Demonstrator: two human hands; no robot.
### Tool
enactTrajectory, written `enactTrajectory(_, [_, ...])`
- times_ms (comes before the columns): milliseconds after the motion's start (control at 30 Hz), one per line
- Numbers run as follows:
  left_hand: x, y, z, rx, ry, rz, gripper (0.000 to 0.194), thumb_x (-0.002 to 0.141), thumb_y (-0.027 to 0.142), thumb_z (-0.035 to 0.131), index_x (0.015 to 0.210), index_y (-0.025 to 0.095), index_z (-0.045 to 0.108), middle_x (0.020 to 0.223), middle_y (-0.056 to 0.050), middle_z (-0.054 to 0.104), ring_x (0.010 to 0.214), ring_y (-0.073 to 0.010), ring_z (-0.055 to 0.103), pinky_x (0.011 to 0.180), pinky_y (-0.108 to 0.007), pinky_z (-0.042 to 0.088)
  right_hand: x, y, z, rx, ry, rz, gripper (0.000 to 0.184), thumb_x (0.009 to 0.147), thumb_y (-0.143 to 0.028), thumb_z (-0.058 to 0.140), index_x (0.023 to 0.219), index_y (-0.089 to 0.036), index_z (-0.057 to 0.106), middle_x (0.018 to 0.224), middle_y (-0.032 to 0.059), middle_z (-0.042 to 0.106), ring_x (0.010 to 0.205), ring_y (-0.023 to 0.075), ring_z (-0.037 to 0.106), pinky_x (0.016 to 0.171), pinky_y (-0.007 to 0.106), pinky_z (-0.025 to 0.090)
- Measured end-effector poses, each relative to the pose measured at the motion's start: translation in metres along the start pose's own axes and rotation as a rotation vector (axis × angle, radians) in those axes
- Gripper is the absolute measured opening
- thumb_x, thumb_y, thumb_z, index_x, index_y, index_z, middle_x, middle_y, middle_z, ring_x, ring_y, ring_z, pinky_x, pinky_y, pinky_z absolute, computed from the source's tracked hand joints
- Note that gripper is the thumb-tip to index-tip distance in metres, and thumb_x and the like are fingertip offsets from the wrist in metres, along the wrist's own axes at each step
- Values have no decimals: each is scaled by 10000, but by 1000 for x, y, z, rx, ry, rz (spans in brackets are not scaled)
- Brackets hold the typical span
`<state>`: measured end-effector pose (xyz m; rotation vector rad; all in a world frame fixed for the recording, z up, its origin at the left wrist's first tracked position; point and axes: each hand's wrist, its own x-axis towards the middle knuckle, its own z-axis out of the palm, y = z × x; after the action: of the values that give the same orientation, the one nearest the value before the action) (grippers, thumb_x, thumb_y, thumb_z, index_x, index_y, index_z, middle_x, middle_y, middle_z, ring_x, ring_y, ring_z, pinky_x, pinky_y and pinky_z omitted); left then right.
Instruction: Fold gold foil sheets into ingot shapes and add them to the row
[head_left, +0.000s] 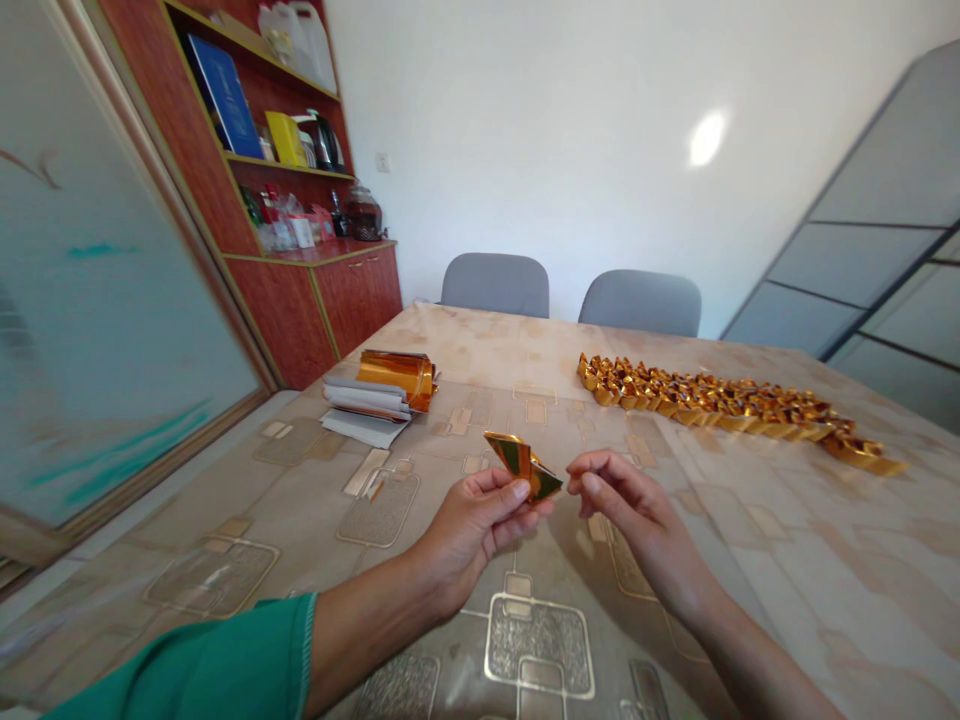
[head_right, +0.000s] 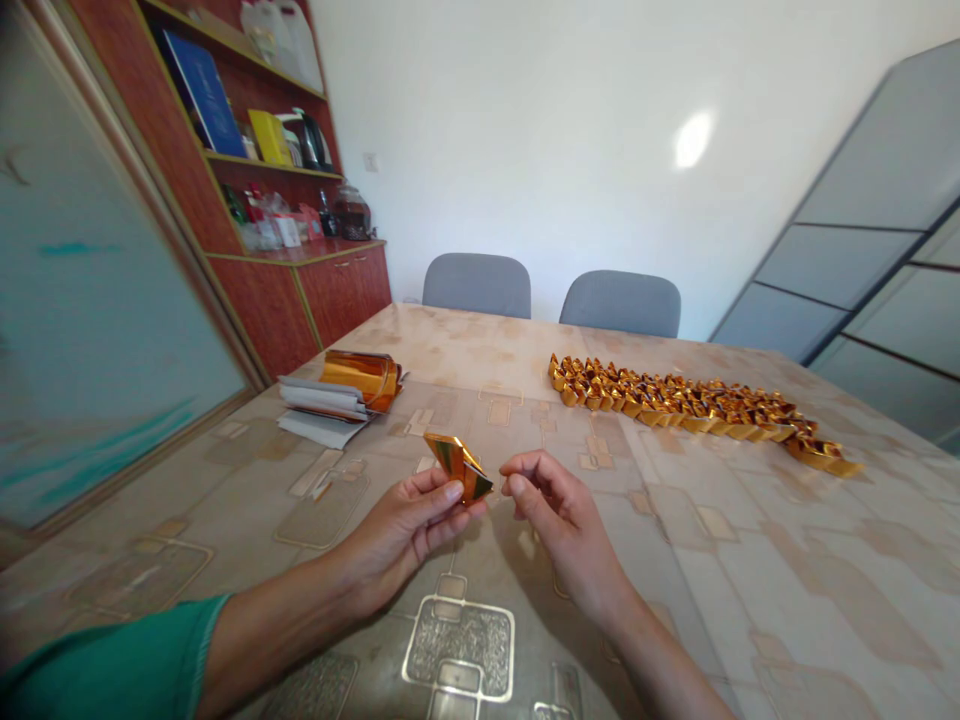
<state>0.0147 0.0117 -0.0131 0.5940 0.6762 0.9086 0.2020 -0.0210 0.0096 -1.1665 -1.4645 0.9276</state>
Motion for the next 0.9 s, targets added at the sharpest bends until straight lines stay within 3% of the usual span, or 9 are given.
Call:
enactTrajectory(200, [-3,-2,3,63,-27,5,301,666,240,880,803,113,643,846,-56,743,766,-137,726,712,-199,564,-6,2,15,21,-60,-10,217,908,-444,602,874,-230,622,790,18,627,721,167,568,636,286,453])
enactTrajectory(400, [-7,-6,4,190,-57,7,333,658,306,881,790,112,644,739,-41,725,694,-128,708,625,-179,522,-8,2,20,-61,-12,2,260,909,-400,601,731,-211,588,675,-6,590,638,147,519,578,266,394])
enactTrajectory(533, [-7,-7,4,214,-50,-38,357,637,314,889,821,104,667,780,-58,731,711,-135,714,667,-201,538,-8,1,22,-117,-8,-3,261,901,-370,607,702,-203,586,656,-7,586,628,144,515,564,256,386])
enactTrajectory(767, [-5,-3,6,198,-14,-79,335,618,289,863,777,118,623,783,-72,737,705,-161,724,682,-236,551,-6,2,25,177,-27,88,301,874,-489,635,800,-204,575,698,-19,561,626,129,522,567,251,430])
enactTrajectory(900, [-6,-4,5,235,-37,-114,293,644,269,831,775,120,616,748,-48,719,700,-153,725,673,-222,542,-3,7,25,227,-76,162,382,795,-554,710,852,-203,570,731,-3,575,657,143,544,581,267,458])
